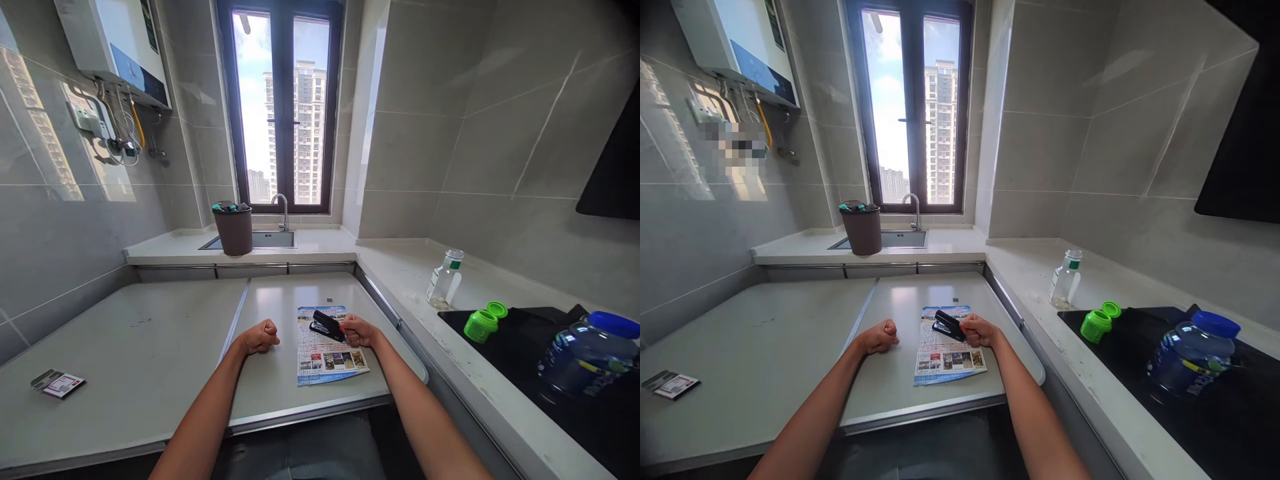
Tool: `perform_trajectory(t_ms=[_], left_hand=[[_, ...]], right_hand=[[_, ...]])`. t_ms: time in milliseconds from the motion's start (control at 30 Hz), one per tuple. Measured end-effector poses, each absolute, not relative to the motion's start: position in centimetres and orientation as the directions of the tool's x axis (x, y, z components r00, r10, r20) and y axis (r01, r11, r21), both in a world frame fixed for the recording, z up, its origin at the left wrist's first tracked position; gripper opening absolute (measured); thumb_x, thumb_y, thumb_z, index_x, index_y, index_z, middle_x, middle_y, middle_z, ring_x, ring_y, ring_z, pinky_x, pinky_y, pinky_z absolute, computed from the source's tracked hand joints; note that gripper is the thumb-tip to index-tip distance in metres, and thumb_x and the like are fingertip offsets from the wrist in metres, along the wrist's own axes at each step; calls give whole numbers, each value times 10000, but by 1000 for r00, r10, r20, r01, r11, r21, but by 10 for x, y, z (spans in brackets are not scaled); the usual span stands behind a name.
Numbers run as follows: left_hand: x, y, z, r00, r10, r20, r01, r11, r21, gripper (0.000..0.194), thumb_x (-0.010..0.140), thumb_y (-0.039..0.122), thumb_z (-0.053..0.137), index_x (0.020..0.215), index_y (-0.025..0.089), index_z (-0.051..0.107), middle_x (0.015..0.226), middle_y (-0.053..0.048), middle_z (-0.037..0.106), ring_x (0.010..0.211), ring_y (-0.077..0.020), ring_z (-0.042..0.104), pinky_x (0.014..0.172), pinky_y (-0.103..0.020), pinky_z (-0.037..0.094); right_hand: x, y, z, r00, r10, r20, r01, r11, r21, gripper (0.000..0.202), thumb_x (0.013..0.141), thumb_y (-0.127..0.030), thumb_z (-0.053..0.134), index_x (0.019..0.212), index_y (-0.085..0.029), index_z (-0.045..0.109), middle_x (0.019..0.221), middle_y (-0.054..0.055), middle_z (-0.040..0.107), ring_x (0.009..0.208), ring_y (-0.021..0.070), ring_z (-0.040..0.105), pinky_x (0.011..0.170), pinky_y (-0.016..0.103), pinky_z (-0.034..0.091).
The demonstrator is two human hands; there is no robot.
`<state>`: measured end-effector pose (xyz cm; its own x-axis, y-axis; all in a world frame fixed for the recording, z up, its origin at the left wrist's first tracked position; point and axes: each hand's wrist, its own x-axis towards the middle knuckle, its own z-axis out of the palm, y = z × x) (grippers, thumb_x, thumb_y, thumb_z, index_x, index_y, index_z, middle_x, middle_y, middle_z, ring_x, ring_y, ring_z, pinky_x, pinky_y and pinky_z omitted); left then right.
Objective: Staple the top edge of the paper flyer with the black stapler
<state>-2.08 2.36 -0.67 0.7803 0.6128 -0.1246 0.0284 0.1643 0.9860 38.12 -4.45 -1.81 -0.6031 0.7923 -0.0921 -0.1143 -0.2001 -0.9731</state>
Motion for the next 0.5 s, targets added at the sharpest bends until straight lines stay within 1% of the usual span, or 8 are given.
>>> perform_trajectory(t_ms=[133, 200, 367, 500], left_hand=[[-21, 27, -11, 786, 605, -131, 25, 181, 983, 912, 551, 309, 1024, 603, 262, 114, 511, 139, 146, 387, 16, 85, 343, -160, 64], [-22, 29, -12, 786, 604, -133, 23, 186, 982, 909, 556, 310, 1024, 607, 264, 117, 508, 140, 144, 382, 15, 86, 340, -160, 63], [-23, 31, -15, 788, 599, -146, 30, 200, 979, 891, 551, 302, 1018, 601, 266, 130, 492, 144, 145, 363, 14, 87, 333, -158, 63], [-24, 33, -17, 789, 597, -149, 27, 209, 978, 884, 537, 270, 1002, 597, 266, 120, 485, 145, 145, 358, 14, 98, 334, -156, 81]], right_hand=[[383, -44, -18, -604, 791, -97, -111, -204, -973, 785, 777, -662, 923, 590, -238, 289, 472, -170, 165, 361, -8, 82, 299, 122, 169], [383, -44, -18, -603, 791, -99, -105, -202, -974, 768, 777, -661, 923, 601, -240, 305, 475, -174, 173, 362, -10, 85, 297, 121, 164], [383, -45, -18, -595, 797, -104, -82, -189, -979, 794, 768, -656, 927, 600, -245, 269, 485, -176, 172, 365, -15, 96, 300, 123, 168], [382, -46, -17, -586, 804, -102, -64, -171, -983, 813, 724, -645, 950, 593, -249, 253, 462, -175, 177, 355, -11, 105, 302, 129, 165]])
